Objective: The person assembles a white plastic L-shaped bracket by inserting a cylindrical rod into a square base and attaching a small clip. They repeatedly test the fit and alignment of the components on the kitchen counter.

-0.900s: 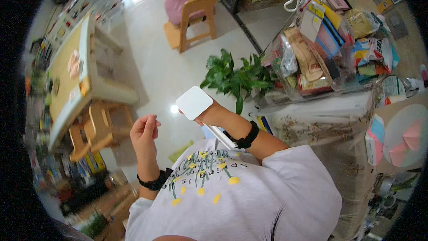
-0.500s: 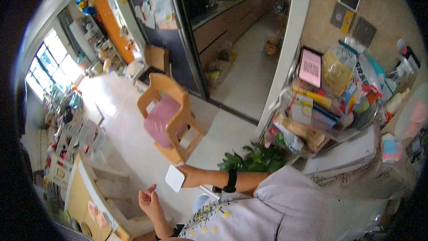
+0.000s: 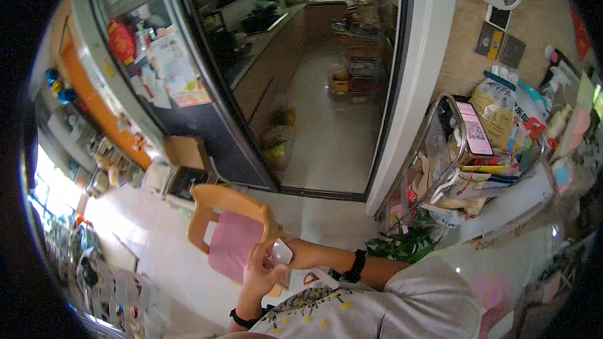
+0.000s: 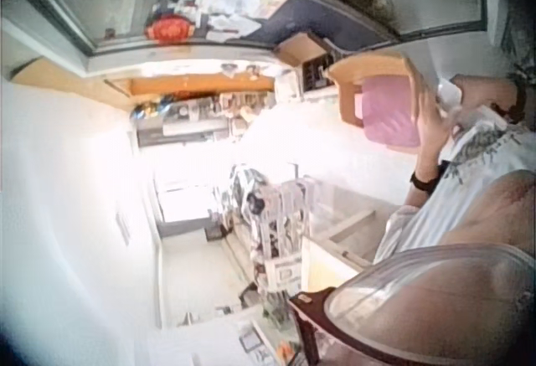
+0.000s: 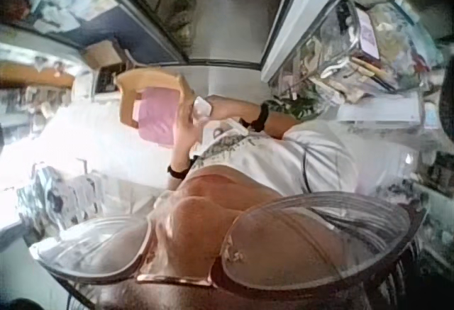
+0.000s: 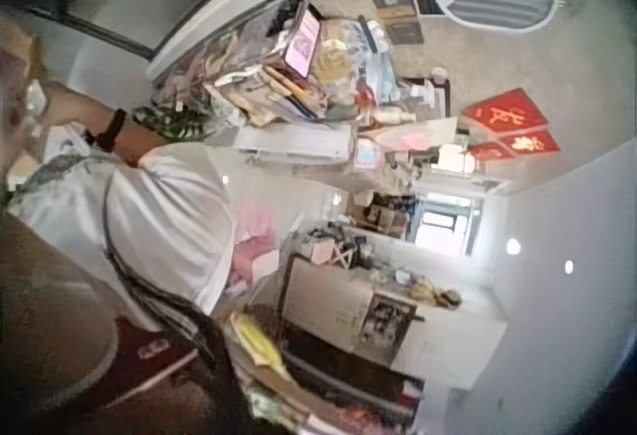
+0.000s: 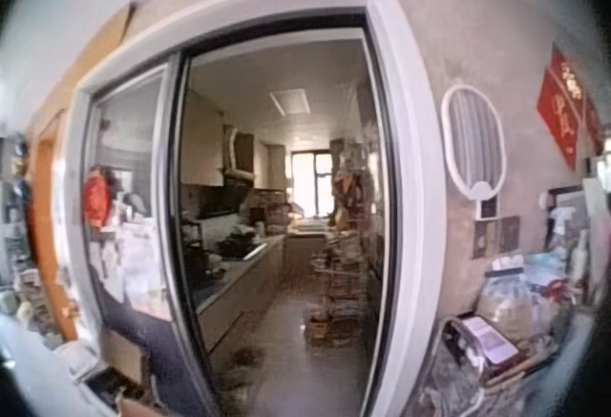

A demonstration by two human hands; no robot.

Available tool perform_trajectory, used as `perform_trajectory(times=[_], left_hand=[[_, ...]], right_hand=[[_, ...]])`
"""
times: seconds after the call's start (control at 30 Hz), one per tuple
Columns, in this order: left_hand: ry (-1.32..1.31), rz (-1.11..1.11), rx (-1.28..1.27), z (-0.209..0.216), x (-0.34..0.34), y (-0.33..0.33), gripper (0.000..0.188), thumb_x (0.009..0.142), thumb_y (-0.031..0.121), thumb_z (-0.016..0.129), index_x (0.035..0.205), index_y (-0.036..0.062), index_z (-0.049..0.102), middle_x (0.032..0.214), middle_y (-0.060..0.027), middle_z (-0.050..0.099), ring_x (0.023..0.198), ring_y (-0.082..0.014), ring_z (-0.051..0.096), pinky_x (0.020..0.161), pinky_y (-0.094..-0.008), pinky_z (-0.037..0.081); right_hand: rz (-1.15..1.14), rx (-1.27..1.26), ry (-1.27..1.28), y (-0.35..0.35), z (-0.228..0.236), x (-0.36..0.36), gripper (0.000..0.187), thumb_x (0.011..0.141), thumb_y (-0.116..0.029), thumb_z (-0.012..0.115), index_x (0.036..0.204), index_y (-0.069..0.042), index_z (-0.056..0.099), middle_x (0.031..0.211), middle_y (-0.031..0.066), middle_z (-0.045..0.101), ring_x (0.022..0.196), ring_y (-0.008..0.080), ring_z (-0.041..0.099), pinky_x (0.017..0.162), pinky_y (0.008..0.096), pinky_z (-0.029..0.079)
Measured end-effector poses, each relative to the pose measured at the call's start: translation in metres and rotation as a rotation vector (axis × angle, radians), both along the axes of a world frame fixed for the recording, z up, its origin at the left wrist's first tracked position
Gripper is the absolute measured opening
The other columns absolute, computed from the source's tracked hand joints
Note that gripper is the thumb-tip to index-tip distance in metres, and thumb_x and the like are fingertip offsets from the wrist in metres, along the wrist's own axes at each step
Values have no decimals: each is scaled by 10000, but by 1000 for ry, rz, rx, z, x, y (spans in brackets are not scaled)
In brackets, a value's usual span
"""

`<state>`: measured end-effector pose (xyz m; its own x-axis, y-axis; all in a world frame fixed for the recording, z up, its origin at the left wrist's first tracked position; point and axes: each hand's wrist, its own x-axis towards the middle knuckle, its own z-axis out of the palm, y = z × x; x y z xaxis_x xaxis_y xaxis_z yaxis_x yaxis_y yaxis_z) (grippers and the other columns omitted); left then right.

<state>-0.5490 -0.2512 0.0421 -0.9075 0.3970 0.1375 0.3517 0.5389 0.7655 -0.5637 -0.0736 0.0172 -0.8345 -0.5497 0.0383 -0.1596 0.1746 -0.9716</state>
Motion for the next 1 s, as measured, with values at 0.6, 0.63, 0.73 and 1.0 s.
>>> perform_trajectory(times=[0.6,0.63,0.73,1.0], left_hand=[[-288,56,442,-51,-283,101,247,787,164,716,965,16,629,811,-85,603,655,-129,529,588,-263,445],[-229,94,417,-52,-303,117,176,834,164,669,904,5,639,732,-73,608,629,-118,522,587,-264,448],[-119,87,381,-50,-363,167,167,865,164,625,870,-2,637,712,-67,610,631,-128,530,600,-274,456],[-137,89,269,-40,-487,255,226,910,188,555,796,-5,589,650,-36,548,621,-99,479,561,-272,420]], right_hand=[[-22,291,-46,82,-23,-260,275,739,-190,671,981,-74,612,915,143,655,839,287,635,735,367,483],[-49,237,-13,97,-19,-283,268,735,-185,675,971,-73,613,901,141,658,823,286,637,726,366,483],[-92,183,24,148,-9,-325,249,725,-171,686,943,-73,618,857,134,664,775,282,643,698,364,485],[-243,160,-7,233,-19,-438,269,733,-255,705,920,-80,622,892,123,666,843,314,638,742,388,502]])
